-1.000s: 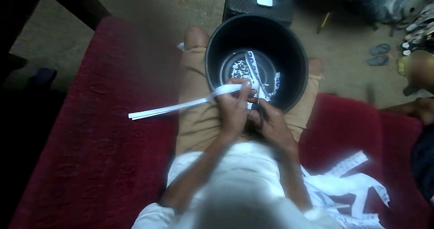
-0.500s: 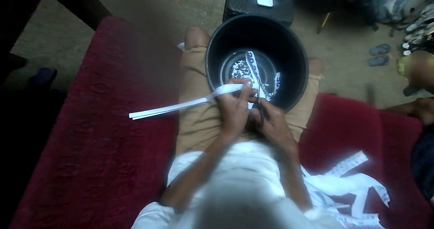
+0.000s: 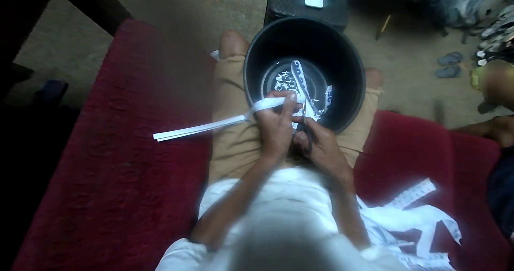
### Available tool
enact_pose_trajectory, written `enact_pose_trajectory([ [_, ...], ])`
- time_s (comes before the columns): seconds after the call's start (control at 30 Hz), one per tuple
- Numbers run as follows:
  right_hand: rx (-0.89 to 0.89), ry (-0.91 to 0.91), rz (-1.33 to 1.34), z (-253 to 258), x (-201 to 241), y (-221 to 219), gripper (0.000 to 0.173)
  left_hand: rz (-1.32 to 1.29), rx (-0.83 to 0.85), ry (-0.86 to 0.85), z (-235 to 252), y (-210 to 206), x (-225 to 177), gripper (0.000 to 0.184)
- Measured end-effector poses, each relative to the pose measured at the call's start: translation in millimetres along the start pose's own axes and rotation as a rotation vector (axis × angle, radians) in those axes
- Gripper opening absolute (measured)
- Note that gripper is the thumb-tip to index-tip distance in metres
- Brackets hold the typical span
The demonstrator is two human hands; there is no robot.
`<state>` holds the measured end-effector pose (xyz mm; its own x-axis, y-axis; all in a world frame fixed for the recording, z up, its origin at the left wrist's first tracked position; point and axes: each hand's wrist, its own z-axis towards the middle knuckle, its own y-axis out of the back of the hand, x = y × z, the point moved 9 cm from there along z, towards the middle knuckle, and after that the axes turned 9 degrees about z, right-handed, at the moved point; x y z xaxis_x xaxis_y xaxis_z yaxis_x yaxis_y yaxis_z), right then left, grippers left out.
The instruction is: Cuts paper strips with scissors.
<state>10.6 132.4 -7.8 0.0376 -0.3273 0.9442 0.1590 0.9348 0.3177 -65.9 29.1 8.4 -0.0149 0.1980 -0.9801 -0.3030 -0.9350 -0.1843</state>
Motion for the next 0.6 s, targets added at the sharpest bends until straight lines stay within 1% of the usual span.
enact_pose_trajectory([
  [0.17, -0.023, 0.022, -0.039, 1.9, 3.2, 1.5, 0.041, 0.020, 0.010, 0.009, -1.6, -2.1, 2.3, 0.016],
  [0.43, -0.035, 0.033, -0.026, 2.9, 3.1, 2.0, 0.041, 0.013, 0.013, -0.004, -1.8, -2.9, 2.7, 0.015],
  [0.6, -0.040, 0.032, -0.023, 3.1, 2.9, 2.4, 0.045, 0.006, 0.020, -0.006, -2.5, -3.4, 3.2, 0.015],
])
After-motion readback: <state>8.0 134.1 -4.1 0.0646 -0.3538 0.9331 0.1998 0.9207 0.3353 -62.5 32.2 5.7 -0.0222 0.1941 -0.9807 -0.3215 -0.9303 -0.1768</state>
